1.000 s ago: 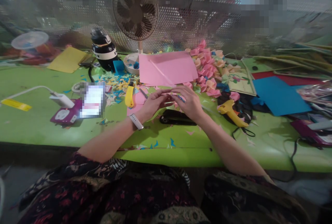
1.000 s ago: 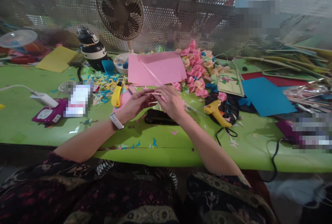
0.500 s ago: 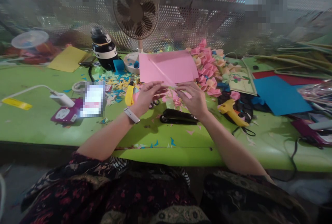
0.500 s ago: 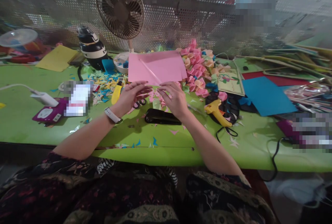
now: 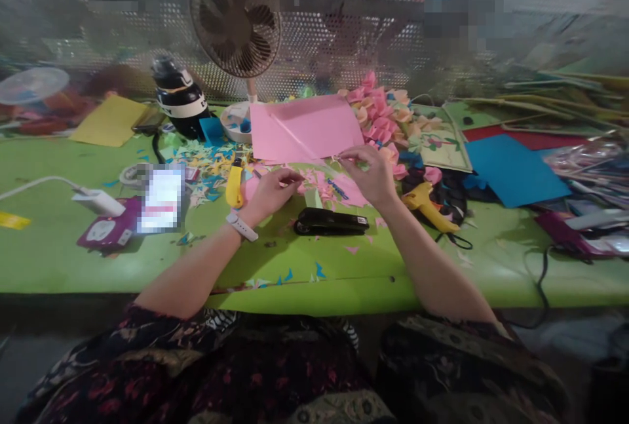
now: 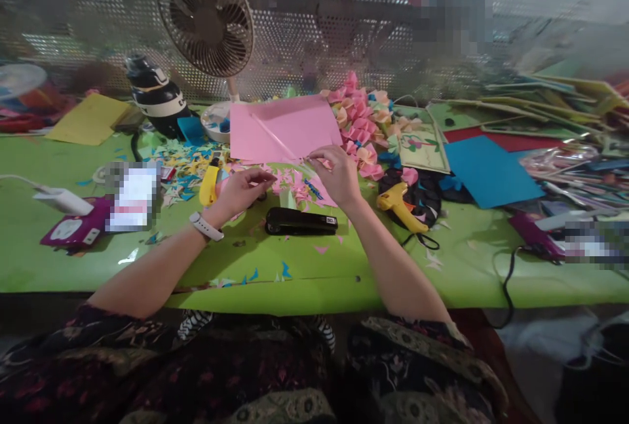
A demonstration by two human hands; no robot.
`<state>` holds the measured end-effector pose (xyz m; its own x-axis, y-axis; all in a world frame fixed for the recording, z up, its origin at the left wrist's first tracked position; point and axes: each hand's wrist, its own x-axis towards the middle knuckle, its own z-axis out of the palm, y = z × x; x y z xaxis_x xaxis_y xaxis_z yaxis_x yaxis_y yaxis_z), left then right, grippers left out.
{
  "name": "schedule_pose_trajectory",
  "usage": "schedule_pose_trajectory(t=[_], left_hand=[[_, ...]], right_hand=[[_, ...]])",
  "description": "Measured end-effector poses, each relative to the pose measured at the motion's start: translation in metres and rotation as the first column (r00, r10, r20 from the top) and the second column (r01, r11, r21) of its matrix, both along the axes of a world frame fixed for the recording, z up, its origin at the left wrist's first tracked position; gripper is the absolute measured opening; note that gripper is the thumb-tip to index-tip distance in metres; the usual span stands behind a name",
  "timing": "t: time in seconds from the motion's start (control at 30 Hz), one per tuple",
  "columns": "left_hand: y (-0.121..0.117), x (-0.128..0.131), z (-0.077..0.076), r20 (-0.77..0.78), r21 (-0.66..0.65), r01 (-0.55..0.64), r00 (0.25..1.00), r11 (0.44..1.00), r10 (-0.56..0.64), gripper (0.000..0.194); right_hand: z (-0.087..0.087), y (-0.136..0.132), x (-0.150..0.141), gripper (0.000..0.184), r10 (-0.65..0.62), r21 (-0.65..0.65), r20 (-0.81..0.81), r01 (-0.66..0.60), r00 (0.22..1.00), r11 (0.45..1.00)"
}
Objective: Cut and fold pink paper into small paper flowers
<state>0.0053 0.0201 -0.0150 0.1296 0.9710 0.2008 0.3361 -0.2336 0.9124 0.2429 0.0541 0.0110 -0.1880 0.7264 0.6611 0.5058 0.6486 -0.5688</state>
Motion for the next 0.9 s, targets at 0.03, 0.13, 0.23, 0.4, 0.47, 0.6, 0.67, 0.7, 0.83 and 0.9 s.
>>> schedule_pose_trajectory(t=[0.03, 0.13, 0.23, 0.4, 0.47, 0.6, 0.67, 0.7, 0.83, 0.9], left_hand=[[0.000, 0.000, 0.000, -0.005, -0.003, -0.007, 1.000, 1.000, 0.007, 0.014], [0.000, -0.001, -0.001, -0.019, -0.019, 0.004, 1.000, 1.000, -0.004, 0.016], [0.000, 0.000, -0.003, -0.022, -0.011, 0.056, 0.998, 0.998, -0.056, 0.022], [-0.003, 0.002, -0.007, -0.084, 0.102, 0.032, 0.996, 0.994, -0.023, 0.021], [-0.005, 0.003, -0.008, -0.152, 0.121, 0.046, 0.988, 0.992, -0.027, 0.018], [-0.011, 0.005, -0.006, -0.295, 0.144, 0.104, 0.954, 0.984, -0.057, 0.017], [-0.012, 0.004, -0.001, -0.260, 0.187, 0.023, 0.965, 0.982, 0.027, 0.017], [-0.012, 0.002, 0.002, -0.208, 0.204, -0.043, 0.974, 0.978, 0.086, 0.018], [-0.005, -0.007, 0.013, 0.082, 0.166, -0.312, 0.950, 0.936, 0.302, 0.023], [-0.004, -0.009, 0.013, 0.130, 0.145, -0.354, 0.933, 0.924, 0.336, 0.023]], right_hand=[[0.002, 0.000, 0.002, 0.006, -0.007, -0.001, -0.011, 0.007, 1.000, 1.000], [0.006, 0.001, 0.007, 0.008, -0.035, -0.026, -0.033, 0.034, 0.999, 0.999], [0.007, 0.003, 0.010, 0.008, -0.050, -0.061, -0.046, 0.047, 0.998, 0.997], [-0.006, 0.007, 0.010, 0.008, -0.055, -0.122, -0.006, 0.054, 0.998, 0.991], [-0.014, 0.009, 0.009, 0.009, -0.048, -0.154, 0.033, 0.052, 0.998, 0.987], [-0.026, 0.012, 0.009, 0.012, -0.044, -0.199, 0.095, 0.062, 0.995, 0.978], [-0.029, 0.013, 0.010, 0.012, -0.047, -0.215, 0.105, 0.068, 0.993, 0.974], [-0.030, 0.013, 0.011, 0.012, -0.044, -0.224, 0.112, 0.068, 0.993, 0.972], [-0.033, 0.010, 0.009, 0.012, -0.007, -0.257, 0.130, 0.041, 0.991, 0.965], [-0.036, 0.007, 0.005, 0.012, 0.024, -0.247, 0.132, 0.009, 0.991, 0.969]])
